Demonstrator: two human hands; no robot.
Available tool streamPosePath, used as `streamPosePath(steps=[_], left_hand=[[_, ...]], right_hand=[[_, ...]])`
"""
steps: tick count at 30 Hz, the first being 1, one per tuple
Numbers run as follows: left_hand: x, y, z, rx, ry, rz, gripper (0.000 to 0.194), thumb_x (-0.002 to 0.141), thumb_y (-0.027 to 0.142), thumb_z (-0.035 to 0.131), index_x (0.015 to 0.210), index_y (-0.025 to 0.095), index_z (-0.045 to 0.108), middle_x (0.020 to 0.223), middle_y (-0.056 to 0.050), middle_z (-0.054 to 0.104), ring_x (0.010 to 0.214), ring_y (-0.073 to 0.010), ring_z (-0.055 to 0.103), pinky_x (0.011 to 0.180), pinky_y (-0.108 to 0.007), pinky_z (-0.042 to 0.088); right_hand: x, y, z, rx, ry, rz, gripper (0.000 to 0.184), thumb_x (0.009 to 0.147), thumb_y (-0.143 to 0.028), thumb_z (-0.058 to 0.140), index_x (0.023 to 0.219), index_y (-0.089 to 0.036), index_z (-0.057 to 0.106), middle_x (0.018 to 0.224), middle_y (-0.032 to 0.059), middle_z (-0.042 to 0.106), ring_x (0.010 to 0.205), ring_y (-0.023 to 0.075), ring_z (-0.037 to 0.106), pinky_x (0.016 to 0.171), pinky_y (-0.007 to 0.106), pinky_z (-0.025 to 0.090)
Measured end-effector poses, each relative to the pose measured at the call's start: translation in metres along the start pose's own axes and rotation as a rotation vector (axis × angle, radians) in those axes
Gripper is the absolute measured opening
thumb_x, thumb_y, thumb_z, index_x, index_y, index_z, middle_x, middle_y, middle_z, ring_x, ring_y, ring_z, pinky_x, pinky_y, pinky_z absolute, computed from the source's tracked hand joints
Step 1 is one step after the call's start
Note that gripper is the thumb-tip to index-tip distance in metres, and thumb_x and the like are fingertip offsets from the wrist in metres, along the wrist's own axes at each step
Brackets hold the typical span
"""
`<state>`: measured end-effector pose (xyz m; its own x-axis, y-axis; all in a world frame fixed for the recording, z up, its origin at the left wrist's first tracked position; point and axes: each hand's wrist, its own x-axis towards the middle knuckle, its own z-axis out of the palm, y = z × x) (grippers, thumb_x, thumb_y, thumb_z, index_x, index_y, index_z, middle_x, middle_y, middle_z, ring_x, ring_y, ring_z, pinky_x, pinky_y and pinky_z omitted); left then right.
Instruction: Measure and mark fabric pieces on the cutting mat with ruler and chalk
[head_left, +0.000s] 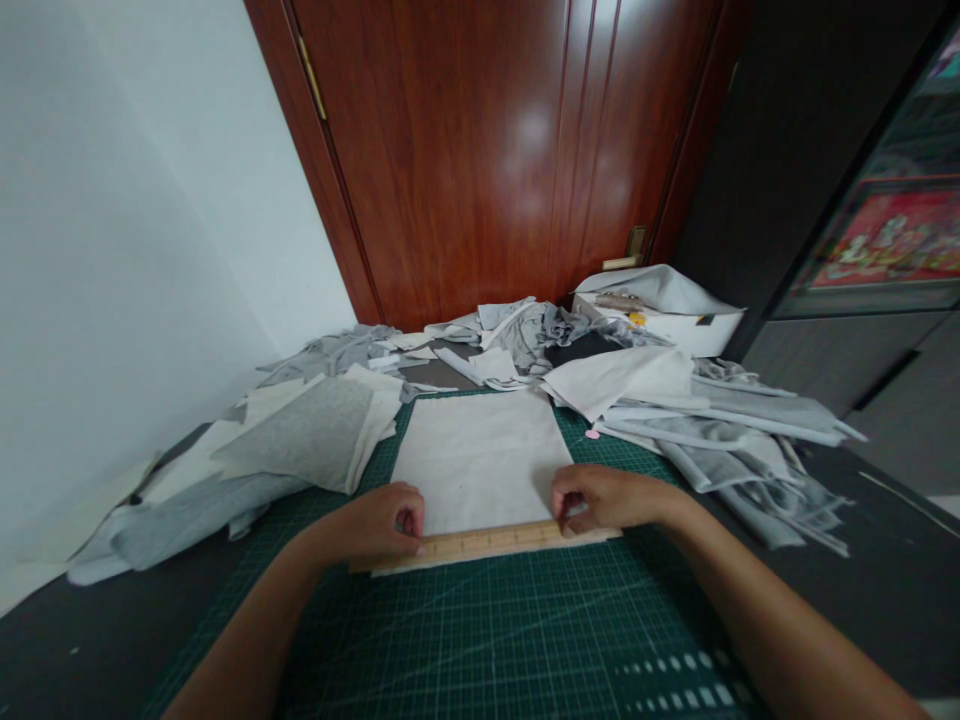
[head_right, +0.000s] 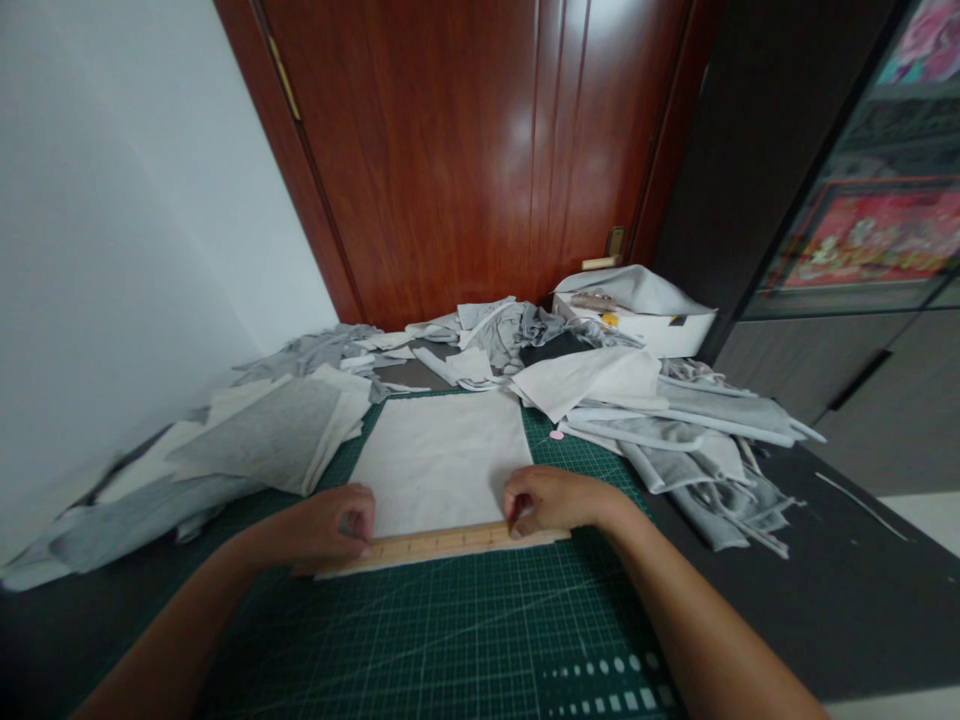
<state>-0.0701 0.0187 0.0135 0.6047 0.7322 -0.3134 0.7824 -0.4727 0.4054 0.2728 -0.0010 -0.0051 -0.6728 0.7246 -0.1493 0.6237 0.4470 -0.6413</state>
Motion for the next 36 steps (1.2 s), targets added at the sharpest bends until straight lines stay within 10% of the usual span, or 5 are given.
streamPosePath(steps=[27,33,36], left_hand=[[0.001,-0.008,0.003,-0.004,0.005,0.017,0.013,0.067,0.03,0.064,0.071,0.019,0.06,0.08,0.0,0.058,0.078,-0.0172,0.055,0.068,-0.026,0.04],[0.005,0.033,0.019,-0.034,0.273,0.22,0.017,0.079,0.025,0.058,0.095,0.021,0.06,0.099,-0.002,0.058,0.093,-0.0176,0.054,0.084,-0.029,0.041],[0.007,0.063,0.034,-0.006,0.22,0.311,0.018,0.09,0.025,0.046,0.097,0.023,0.062,0.097,-0.002,0.059,0.089,-0.0158,0.056,0.08,-0.027,0.042]], right_hand=[[-0.001,-0.005,0.0,-0.065,-0.02,0.006,0.019,0.066,-0.018,0.072,0.084,-0.015,0.067,0.085,0.0009,0.058,0.079,0.0153,0.052,0.07,0.023,0.039],[-0.001,-0.005,0.001,-0.069,-0.007,0.005,0.019,0.066,-0.021,0.072,0.084,-0.016,0.066,0.086,0.0011,0.059,0.08,0.0158,0.053,0.07,0.024,0.039],[-0.002,0.005,-0.002,0.02,-0.008,-0.012,0.025,0.07,-0.03,0.07,0.09,-0.017,0.065,0.085,0.0008,0.06,0.078,0.0153,0.054,0.068,0.024,0.041]])
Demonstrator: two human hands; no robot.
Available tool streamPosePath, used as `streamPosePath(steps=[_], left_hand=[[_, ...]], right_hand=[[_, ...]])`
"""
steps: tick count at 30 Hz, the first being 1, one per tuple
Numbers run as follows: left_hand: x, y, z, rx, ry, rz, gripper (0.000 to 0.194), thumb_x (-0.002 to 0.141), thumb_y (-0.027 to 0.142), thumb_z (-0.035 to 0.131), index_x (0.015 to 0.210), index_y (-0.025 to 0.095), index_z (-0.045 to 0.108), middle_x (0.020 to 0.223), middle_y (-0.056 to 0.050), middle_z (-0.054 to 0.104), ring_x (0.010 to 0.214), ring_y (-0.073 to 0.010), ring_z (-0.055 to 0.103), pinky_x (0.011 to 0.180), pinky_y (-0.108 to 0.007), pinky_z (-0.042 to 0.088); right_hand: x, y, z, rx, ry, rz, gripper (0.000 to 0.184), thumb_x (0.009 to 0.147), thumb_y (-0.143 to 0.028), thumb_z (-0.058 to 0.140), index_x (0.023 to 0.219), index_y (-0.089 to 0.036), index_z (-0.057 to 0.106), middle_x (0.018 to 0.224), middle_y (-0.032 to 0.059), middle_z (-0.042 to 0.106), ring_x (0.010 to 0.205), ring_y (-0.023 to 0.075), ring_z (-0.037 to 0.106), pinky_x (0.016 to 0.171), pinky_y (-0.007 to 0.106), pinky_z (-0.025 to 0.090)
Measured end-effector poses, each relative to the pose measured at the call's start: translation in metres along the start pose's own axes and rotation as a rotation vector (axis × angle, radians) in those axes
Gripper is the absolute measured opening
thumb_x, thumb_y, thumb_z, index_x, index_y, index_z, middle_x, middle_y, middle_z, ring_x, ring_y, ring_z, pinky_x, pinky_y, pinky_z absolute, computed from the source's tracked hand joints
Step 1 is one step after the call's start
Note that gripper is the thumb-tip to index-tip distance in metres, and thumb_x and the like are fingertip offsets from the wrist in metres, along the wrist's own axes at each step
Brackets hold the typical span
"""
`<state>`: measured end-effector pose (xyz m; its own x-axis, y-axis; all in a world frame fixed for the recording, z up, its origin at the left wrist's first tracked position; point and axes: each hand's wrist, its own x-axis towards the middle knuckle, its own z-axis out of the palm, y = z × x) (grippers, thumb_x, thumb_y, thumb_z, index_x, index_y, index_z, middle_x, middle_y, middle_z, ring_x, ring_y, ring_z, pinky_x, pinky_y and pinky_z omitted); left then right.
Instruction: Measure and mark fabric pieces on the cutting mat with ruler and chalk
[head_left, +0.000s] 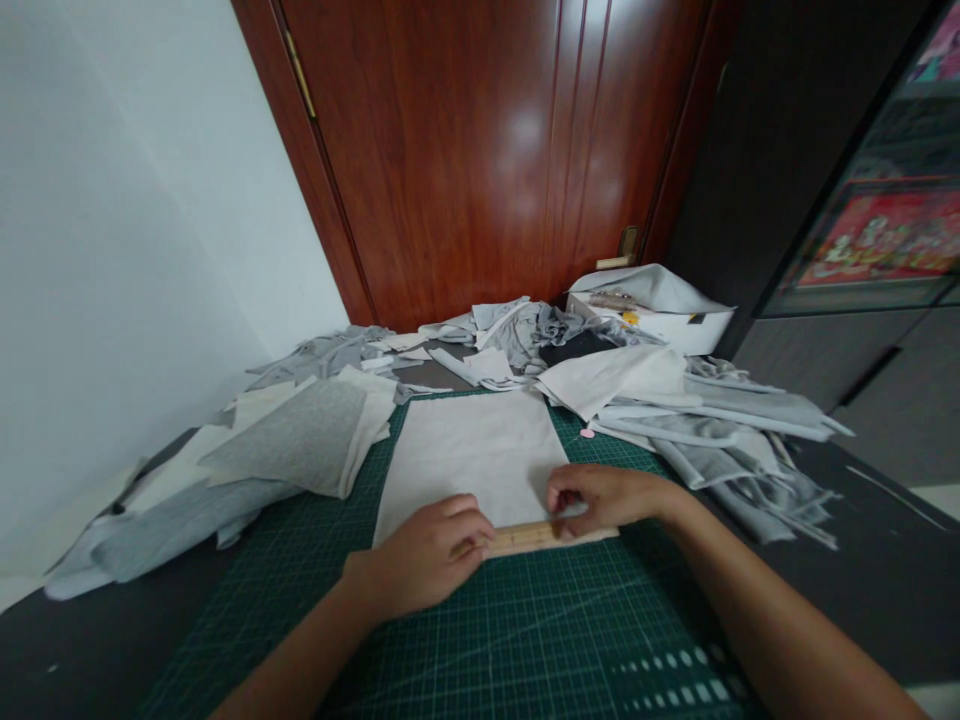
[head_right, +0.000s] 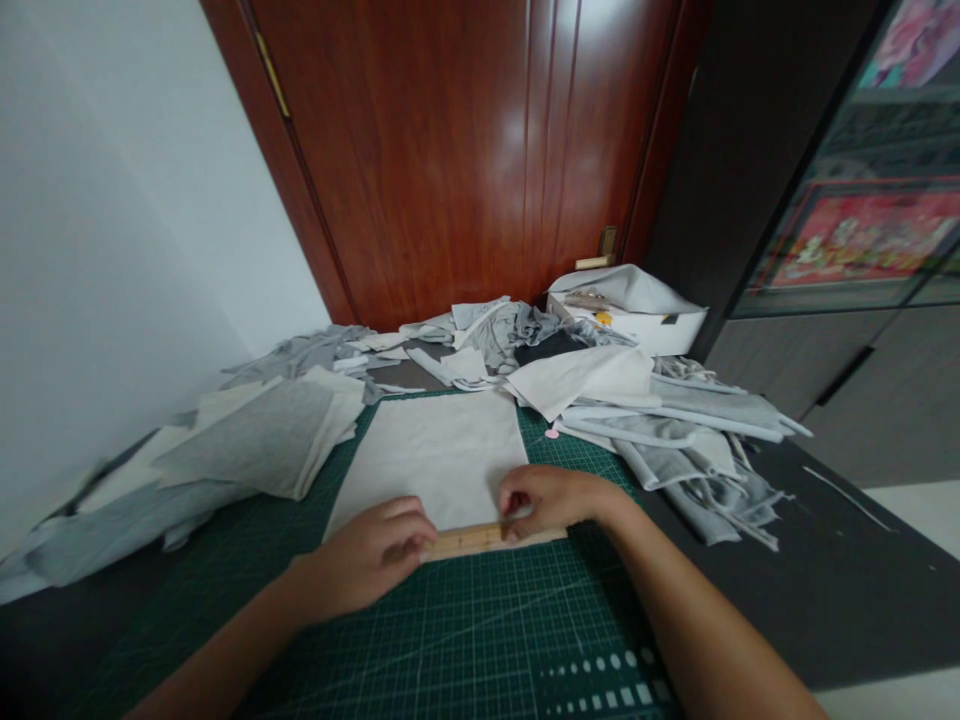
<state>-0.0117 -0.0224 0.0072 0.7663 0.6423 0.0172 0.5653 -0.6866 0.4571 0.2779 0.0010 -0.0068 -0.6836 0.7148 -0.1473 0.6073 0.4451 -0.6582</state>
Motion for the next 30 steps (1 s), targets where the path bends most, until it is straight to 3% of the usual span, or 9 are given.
streamPosePath(steps=[3,6,8,12,16,22,26,28,30], left_hand=[[0.001,0.011,0.011,0.11,-0.029,0.048,0.027,0.096,0.028,0.037,0.098,0.022,0.064,0.092,-0.003,0.061,0.085,-0.0168,0.057,0.077,-0.029,0.043],[-0.001,0.007,0.014,0.197,0.014,0.064,0.029,0.097,0.028,0.035,0.1,0.022,0.063,0.091,-0.004,0.062,0.084,-0.0175,0.058,0.076,-0.03,0.043],[-0.002,0.004,0.015,0.225,0.063,0.08,0.029,0.098,0.027,0.034,0.102,0.022,0.062,0.092,-0.004,0.062,0.086,-0.0179,0.058,0.076,-0.031,0.044],[-0.004,0.01,0.02,0.268,0.122,0.089,0.027,0.097,0.024,0.035,0.104,0.021,0.061,0.096,-0.006,0.061,0.089,-0.0198,0.058,0.079,-0.034,0.048],[-0.016,0.019,0.035,0.272,0.2,0.061,0.024,0.093,0.022,0.043,0.111,0.022,0.058,0.106,-0.006,0.062,0.097,-0.0217,0.058,0.087,-0.038,0.05],[-0.041,0.017,0.05,0.293,0.314,0.052,0.036,0.092,0.024,0.046,0.127,0.027,0.052,0.12,-0.006,0.06,0.11,-0.0251,0.055,0.094,-0.043,0.049],[-0.037,-0.004,0.031,0.188,0.28,-0.023,0.024,0.091,0.02,0.042,0.102,0.024,0.063,0.098,-0.005,0.062,0.093,-0.0202,0.057,0.086,-0.035,0.05],[-0.031,-0.024,0.015,0.115,0.283,-0.13,0.018,0.087,0.02,0.044,0.086,0.022,0.062,0.091,-0.004,0.061,0.086,-0.018,0.057,0.082,-0.032,0.049],[-0.027,-0.043,-0.001,0.065,0.359,-0.251,0.009,0.082,0.026,0.053,0.075,0.021,0.057,0.086,-0.003,0.06,0.083,-0.0184,0.056,0.079,-0.032,0.048]], right_hand=[[0.001,0.022,-0.006,0.017,0.214,0.047,0.019,0.081,-0.031,0.058,0.092,-0.016,0.062,0.08,0.0011,0.06,0.072,0.0146,0.054,0.065,0.024,0.042],[0.005,0.052,-0.012,-0.231,0.602,0.199,0.014,0.083,-0.02,0.051,0.09,-0.016,0.062,0.086,0.0058,0.06,0.079,0.0174,0.055,0.076,0.029,0.044],[0.008,0.07,-0.014,-0.377,0.732,0.288,0.019,0.085,-0.016,0.049,0.097,-0.014,0.063,0.097,0.0107,0.061,0.09,0.0207,0.055,0.086,0.033,0.042],[0.012,0.082,-0.011,-0.509,0.734,0.406,0.025,0.091,-0.018,0.044,0.108,-0.013,0.062,0.108,0.0154,0.059,0.103,0.0256,0.053,0.092,0.037,0.039],[0.015,0.076,-0.007,-0.58,0.715,0.462,0.026,0.092,-0.018,0.041,0.104,-0.013,0.063,0.107,0.0177,0.059,0.101,0.0287,0.053,0.091,0.038,0.039],[0.016,0.073,-0.008,-0.545,0.731,0.48,0.02,0.09,-0.015,0.042,0.101,-0.014,0.059,0.104,0.0165,0.059,0.097,0.0276,0.055,0.087,0.036,0.039],[0.014,0.073,-0.007,-0.469,0.74,0.48,0.016,0.087,-0.013,0.044,0.095,-0.017,0.057,0.097,0.0125,0.061,0.09,0.024,0.057,0.079,0.032,0.041],[0.013,0.073,-0.007,-0.429,0.771,0.459,0.013,0.087,-0.015,0.044,0.092,-0.018,0.056,0.095,0.0112,0.061,0.086,0.0226,0.058,0.076,0.031,0.041],[0.013,0.071,-0.006,-0.383,0.834,0.405,0.011,0.088,-0.018,0.044,0.089,-0.019,0.054,0.092,0.0097,0.061,0.084,0.0218,0.057,0.076,0.031,0.042]])
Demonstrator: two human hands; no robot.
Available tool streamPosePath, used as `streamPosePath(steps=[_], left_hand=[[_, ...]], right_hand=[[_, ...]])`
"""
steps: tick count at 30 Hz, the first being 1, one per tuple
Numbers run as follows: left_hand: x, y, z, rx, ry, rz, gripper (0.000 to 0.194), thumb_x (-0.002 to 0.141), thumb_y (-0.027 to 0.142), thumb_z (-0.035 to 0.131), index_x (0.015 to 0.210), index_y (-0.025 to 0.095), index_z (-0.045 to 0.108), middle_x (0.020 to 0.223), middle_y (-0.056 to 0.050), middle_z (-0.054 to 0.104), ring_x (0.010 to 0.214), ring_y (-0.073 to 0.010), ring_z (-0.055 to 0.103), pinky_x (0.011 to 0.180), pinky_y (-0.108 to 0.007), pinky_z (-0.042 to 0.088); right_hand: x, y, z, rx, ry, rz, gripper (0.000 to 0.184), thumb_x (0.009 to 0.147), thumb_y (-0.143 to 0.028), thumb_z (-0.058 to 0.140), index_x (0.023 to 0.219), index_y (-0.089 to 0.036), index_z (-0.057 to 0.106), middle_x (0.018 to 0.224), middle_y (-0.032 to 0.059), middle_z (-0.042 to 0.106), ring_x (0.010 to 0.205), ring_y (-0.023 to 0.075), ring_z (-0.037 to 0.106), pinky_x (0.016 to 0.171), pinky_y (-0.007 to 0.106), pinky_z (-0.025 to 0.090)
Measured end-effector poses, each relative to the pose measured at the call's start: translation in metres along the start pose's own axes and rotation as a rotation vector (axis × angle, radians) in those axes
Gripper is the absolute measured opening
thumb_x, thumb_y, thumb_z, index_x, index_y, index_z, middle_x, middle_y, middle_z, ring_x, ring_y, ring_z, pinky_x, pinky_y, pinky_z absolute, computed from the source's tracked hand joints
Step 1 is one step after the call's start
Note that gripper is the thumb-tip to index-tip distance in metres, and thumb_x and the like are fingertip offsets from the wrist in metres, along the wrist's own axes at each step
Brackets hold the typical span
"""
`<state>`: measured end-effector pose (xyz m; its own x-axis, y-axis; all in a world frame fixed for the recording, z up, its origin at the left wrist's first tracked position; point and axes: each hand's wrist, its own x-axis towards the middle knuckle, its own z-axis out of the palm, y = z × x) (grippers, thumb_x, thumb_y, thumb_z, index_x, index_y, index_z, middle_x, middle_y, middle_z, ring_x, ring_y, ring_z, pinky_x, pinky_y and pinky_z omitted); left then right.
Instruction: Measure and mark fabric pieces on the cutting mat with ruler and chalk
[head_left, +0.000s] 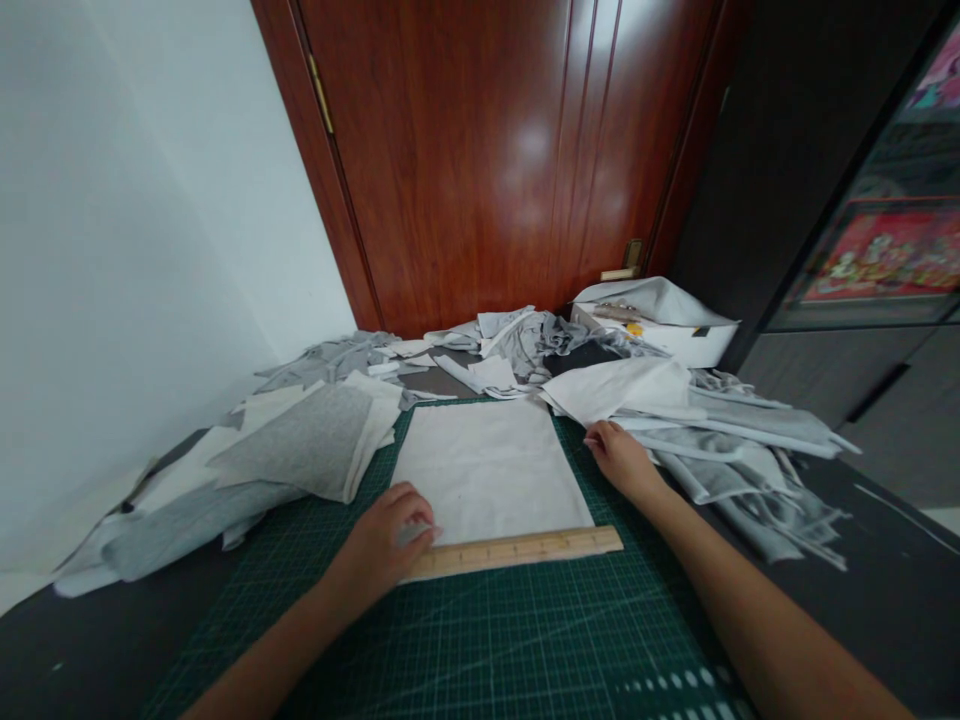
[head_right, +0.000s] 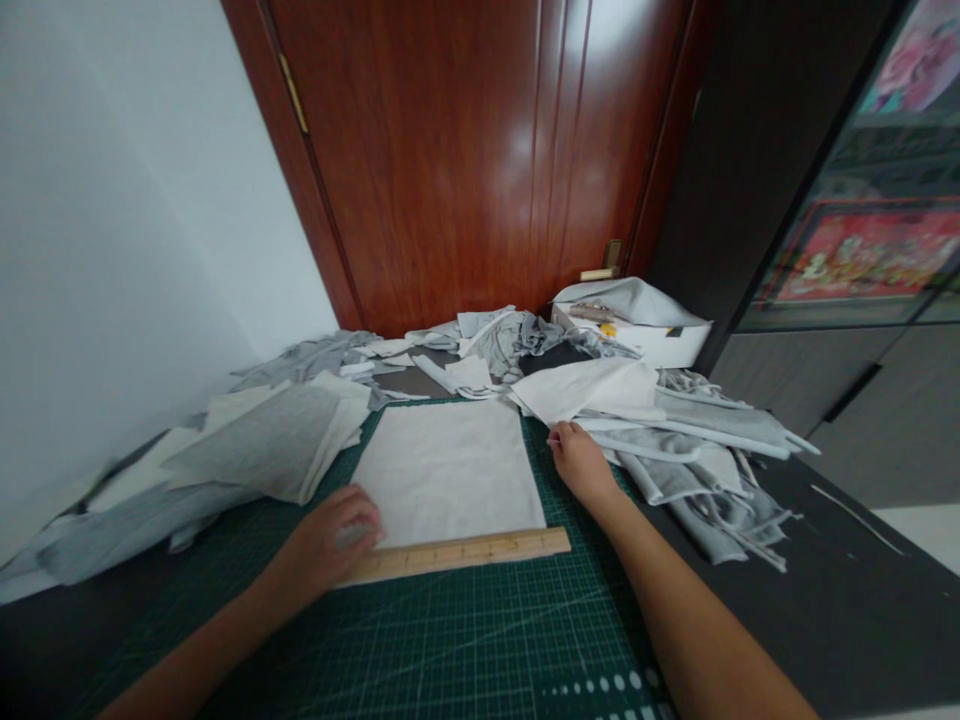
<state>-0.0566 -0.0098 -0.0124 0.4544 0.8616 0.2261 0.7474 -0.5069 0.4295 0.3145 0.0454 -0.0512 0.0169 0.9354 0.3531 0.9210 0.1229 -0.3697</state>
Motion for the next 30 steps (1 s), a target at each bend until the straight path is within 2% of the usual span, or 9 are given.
streamPosePath(steps=[2,4,6,7,10,14,21,26,30], left_hand=[[0.006,-0.009,-0.008,-0.019,0.046,-0.089,0.014,0.078,0.031,0.058,0.071,0.021,0.053,0.08,-0.002,0.058,0.078,-0.0182,0.055,0.074,-0.031,0.047],[0.0,-0.005,-0.008,-0.024,0.026,-0.116,0.016,0.08,0.033,0.056,0.071,0.021,0.053,0.075,-0.001,0.058,0.072,-0.0172,0.055,0.069,-0.03,0.047],[-0.015,0.013,0.0,-0.012,-0.056,-0.021,0.014,0.085,0.031,0.052,0.077,0.021,0.057,0.079,-0.001,0.062,0.075,-0.0171,0.057,0.071,-0.03,0.048],[-0.024,0.024,0.007,0.009,-0.106,0.08,0.013,0.087,0.03,0.05,0.089,0.023,0.061,0.092,-0.003,0.065,0.084,-0.0182,0.059,0.077,-0.032,0.049],[-0.051,0.051,0.031,0.174,-0.081,0.308,0.038,0.089,0.037,0.053,0.125,0.026,0.052,0.127,-0.007,0.059,0.114,-0.0255,0.054,0.093,-0.04,0.047],[-0.067,0.056,0.051,0.367,-0.02,0.384,0.066,0.085,0.052,0.056,0.14,0.021,0.039,0.137,-0.012,0.052,0.121,-0.0318,0.05,0.096,-0.048,0.045],[-0.069,0.046,0.058,0.581,0.1,0.332,0.054,0.09,0.046,0.05,0.135,0.017,0.046,0.136,-0.009,0.054,0.122,-0.0301,0.049,0.097,-0.047,0.043],[-0.068,0.051,0.062,0.589,0.128,0.31,0.047,0.091,0.041,0.048,0.133,0.018,0.049,0.134,-0.008,0.056,0.118,-0.028,0.052,0.097,-0.046,0.043],[-0.069,0.052,0.061,0.591,0.156,0.3,0.043,0.092,0.036,0.047,0.131,0.017,0.051,0.131,-0.007,0.058,0.117,-0.0267,0.053,0.096,-0.044,0.044]], right_hand=[[-0.001,-0.004,0.0,0.094,0.064,-0.039,0.009,0.088,-0.021,0.044,0.086,-0.02,0.053,0.087,0.0078,0.061,0.082,0.0214,0.057,0.076,0.031,0.042],[-0.003,-0.012,0.0,0.195,0.104,-0.077,0.009,0.088,-0.024,0.045,0.085,-0.02,0.053,0.083,0.0062,0.06,0.079,0.0211,0.057,0.074,0.032,0.042],[-0.006,-0.023,0.0,0.268,0.106,-0.111,0.009,0.088,-0.026,0.046,0.086,-0.021,0.053,0.082,0.0058,0.06,0.078,0.021,0.057,0.073,0.032,0.043],[-0.008,-0.029,0.0,0.291,0.099,-0.133,0.009,0.088,-0.027,0.047,0.086,-0.021,0.053,0.083,0.0059,0.06,0.079,0.021,0.056,0.073,0.032,0.043],[-0.014,-0.047,-0.001,0.333,0.069,-0.217,0.009,0.088,-0.025,0.048,0.086,-0.02,0.055,0.086,0.0067,0.059,0.082,0.0206,0.056,0.075,0.031,0.043],[-0.022,-0.071,0.0,0.444,-0.003,-0.26,0.009,0.088,-0.024,0.05,0.084,-0.019,0.057,0.085,0.0056,0.059,0.077,0.0176,0.056,0.073,0.029,0.042],[-0.032,-0.134,0.018,0.646,-0.215,-0.302,0.005,0.083,-0.018,0.061,0.078,-0.016,0.061,0.075,0.0011,0.061,0.068,0.0127,0.055,0.063,0.023,0.041],[-0.031,-0.187,0.033,0.615,-0.362,-0.397,0.002,0.077,-0.015,0.068,0.077,-0.016,0.066,0.075,0.0003,0.065,0.068,0.011,0.057,0.064,0.021,0.041],[-0.023,-0.216,0.047,0.565,-0.479,-0.373,0.005,0.079,-0.02,0.066,0.08,-0.016,0.07,0.075,0.0005,0.069,0.068,0.0112,0.06,0.062,0.02,0.041]])
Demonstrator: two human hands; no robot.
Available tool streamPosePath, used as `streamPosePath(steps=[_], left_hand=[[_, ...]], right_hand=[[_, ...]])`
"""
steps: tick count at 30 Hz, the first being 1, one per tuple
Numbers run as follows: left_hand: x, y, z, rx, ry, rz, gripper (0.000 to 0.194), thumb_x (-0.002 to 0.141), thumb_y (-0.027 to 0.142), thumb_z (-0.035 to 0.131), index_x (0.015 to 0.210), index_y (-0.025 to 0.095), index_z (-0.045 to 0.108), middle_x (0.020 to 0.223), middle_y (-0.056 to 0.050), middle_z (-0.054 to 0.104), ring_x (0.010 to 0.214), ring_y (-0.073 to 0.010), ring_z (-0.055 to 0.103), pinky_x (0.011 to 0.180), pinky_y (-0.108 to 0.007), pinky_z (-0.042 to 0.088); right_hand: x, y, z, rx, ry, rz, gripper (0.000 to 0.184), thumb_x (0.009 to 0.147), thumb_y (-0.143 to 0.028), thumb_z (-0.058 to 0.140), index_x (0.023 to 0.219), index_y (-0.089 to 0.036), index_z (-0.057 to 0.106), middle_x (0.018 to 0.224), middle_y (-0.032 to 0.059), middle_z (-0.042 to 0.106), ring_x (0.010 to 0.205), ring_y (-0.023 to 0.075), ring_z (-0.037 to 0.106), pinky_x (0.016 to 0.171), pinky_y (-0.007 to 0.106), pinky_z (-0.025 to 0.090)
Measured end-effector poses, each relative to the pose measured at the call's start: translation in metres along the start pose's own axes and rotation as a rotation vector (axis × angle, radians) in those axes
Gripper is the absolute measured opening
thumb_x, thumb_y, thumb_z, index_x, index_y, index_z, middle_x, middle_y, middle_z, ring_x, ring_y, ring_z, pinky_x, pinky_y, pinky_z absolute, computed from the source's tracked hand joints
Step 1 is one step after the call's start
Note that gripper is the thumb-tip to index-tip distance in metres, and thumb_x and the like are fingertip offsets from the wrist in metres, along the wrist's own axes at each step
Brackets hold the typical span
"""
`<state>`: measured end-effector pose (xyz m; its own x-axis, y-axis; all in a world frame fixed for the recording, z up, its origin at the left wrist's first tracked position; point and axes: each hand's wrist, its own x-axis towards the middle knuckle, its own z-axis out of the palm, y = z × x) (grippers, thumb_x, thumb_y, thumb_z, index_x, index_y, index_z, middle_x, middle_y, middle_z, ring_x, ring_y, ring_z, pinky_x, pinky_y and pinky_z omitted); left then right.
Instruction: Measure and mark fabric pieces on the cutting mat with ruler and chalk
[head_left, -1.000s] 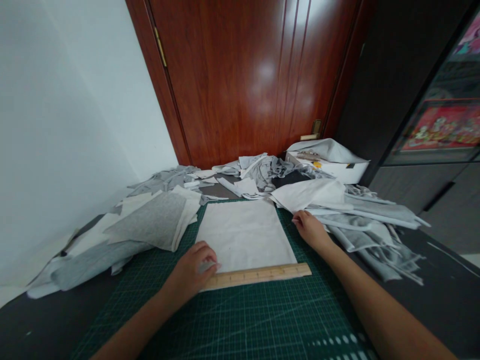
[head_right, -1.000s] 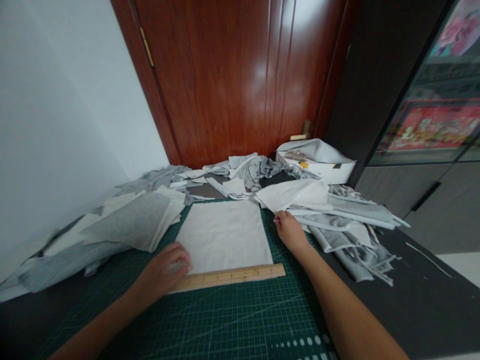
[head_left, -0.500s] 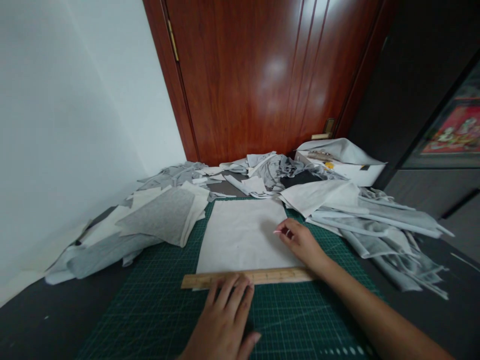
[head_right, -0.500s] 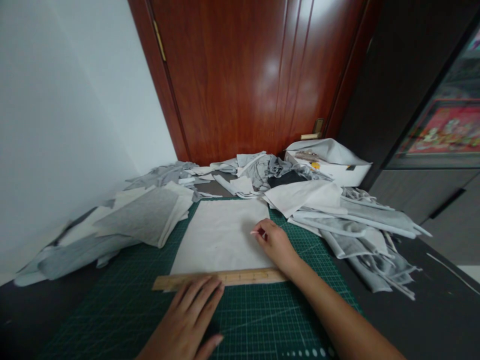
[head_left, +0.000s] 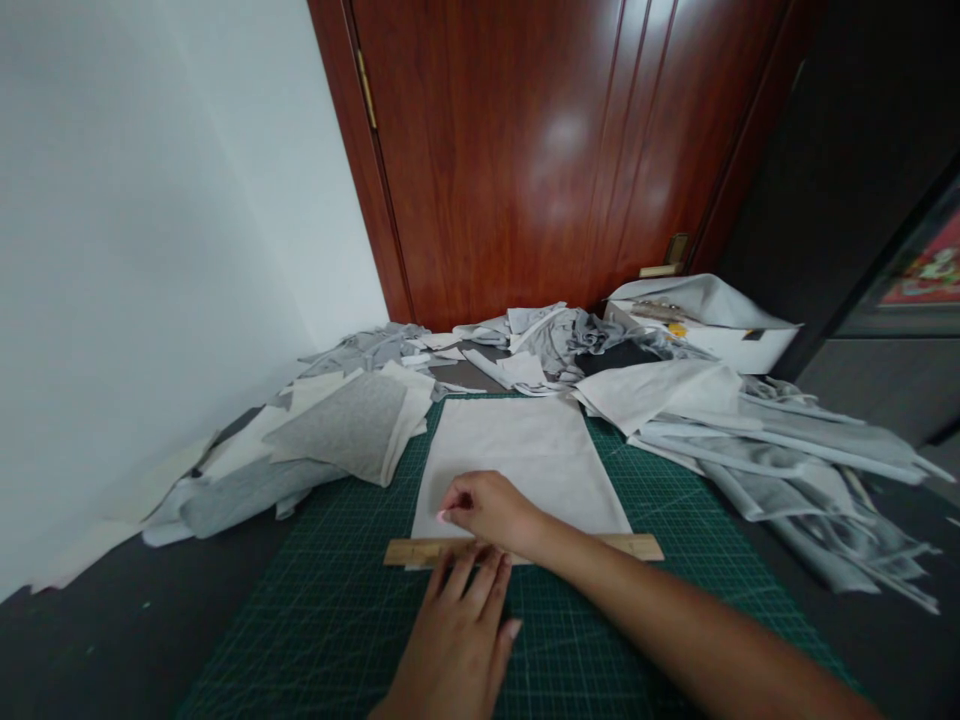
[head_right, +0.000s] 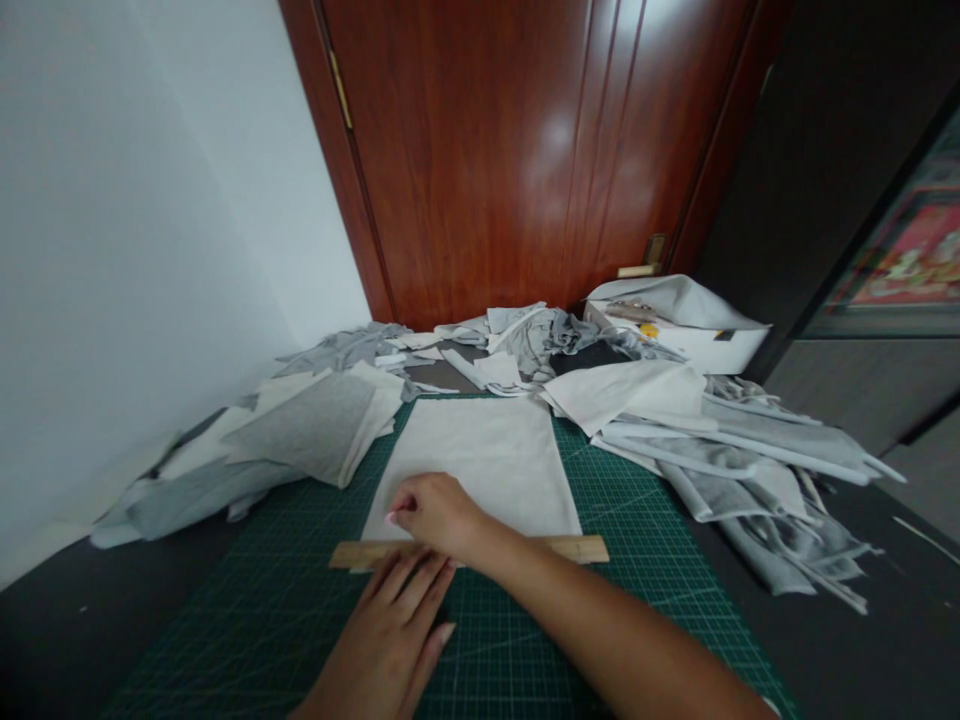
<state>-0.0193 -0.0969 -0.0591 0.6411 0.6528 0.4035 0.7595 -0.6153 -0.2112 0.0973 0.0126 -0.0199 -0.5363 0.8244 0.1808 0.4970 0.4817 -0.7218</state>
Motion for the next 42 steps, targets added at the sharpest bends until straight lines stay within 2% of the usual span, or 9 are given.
streamPosePath(steps=[6,11,18,23,29,37,42], left_hand=[[-0.001,0.001,-0.001,0.001,-0.01,-0.001,0.042,0.089,0.033,0.051,0.128,0.016,0.054,0.127,-0.007,0.061,0.114,-0.0281,0.054,0.095,-0.046,0.045],[0.003,0.003,-0.007,-0.02,-0.037,0.005,0.04,0.087,0.033,0.055,0.123,0.016,0.057,0.125,-0.007,0.062,0.11,-0.0284,0.056,0.092,-0.048,0.047],[0.007,0.003,-0.011,-0.023,-0.041,0.007,0.038,0.085,0.033,0.057,0.119,0.015,0.06,0.119,-0.007,0.065,0.107,-0.0284,0.057,0.089,-0.047,0.05],[0.005,0.001,-0.009,0.017,-0.014,0.02,0.039,0.086,0.034,0.057,0.12,0.016,0.06,0.121,-0.008,0.064,0.108,-0.0288,0.058,0.09,-0.047,0.05],[0.004,-0.001,-0.004,0.04,-0.003,0.013,0.042,0.088,0.036,0.053,0.125,0.016,0.056,0.125,-0.008,0.062,0.111,-0.0277,0.057,0.092,-0.045,0.049],[0.002,0.0,0.0,0.018,-0.007,-0.005,0.042,0.091,0.037,0.048,0.128,0.017,0.054,0.129,-0.007,0.06,0.114,-0.0258,0.054,0.095,-0.044,0.046],[0.004,-0.001,-0.002,-0.024,0.026,-0.006,0.041,0.092,0.037,0.048,0.128,0.018,0.054,0.128,-0.006,0.061,0.116,-0.0247,0.053,0.096,-0.043,0.044]], right_hand=[[0.017,-0.004,0.022,-0.062,-0.087,0.004,0.011,0.077,-0.019,0.064,0.085,-0.018,0.072,0.083,0.001,0.072,0.074,0.0119,0.063,0.065,0.02,0.041],[0.018,-0.004,0.033,-0.088,-0.067,-0.009,0.012,0.077,-0.018,0.062,0.085,-0.019,0.072,0.085,0.0015,0.072,0.076,0.0122,0.063,0.066,0.02,0.041],[0.018,-0.01,0.032,-0.09,-0.082,-0.023,0.009,0.078,-0.023,0.064,0.083,-0.018,0.071,0.084,0.0019,0.071,0.076,0.0126,0.062,0.066,0.021,0.04],[0.019,-0.011,0.025,-0.145,-0.139,-0.048,0.012,0.078,-0.015,0.061,0.083,-0.017,0.071,0.084,0.0023,0.071,0.076,0.0127,0.061,0.065,0.021,0.039],[0.001,0.006,0.001,-0.18,-0.174,-0.072,0.01,0.078,-0.015,0.063,0.083,-0.016,0.071,0.08,0.0019,0.07,0.071,0.0125,0.059,0.062,0.02,0.037],[-0.049,0.037,-0.057,-0.086,-0.192,-0.014,0.017,0.075,-0.006,0.059,0.08,-0.016,0.072,0.072,0.0005,0.068,0.066,0.0116,0.058,0.062,0.019,0.039],[-0.077,0.058,-0.095,-0.057,-0.263,0.035,0.017,0.078,-0.009,0.057,0.079,-0.016,0.072,0.074,0.0009,0.068,0.068,0.0127,0.061,0.063,0.02,0.041]])
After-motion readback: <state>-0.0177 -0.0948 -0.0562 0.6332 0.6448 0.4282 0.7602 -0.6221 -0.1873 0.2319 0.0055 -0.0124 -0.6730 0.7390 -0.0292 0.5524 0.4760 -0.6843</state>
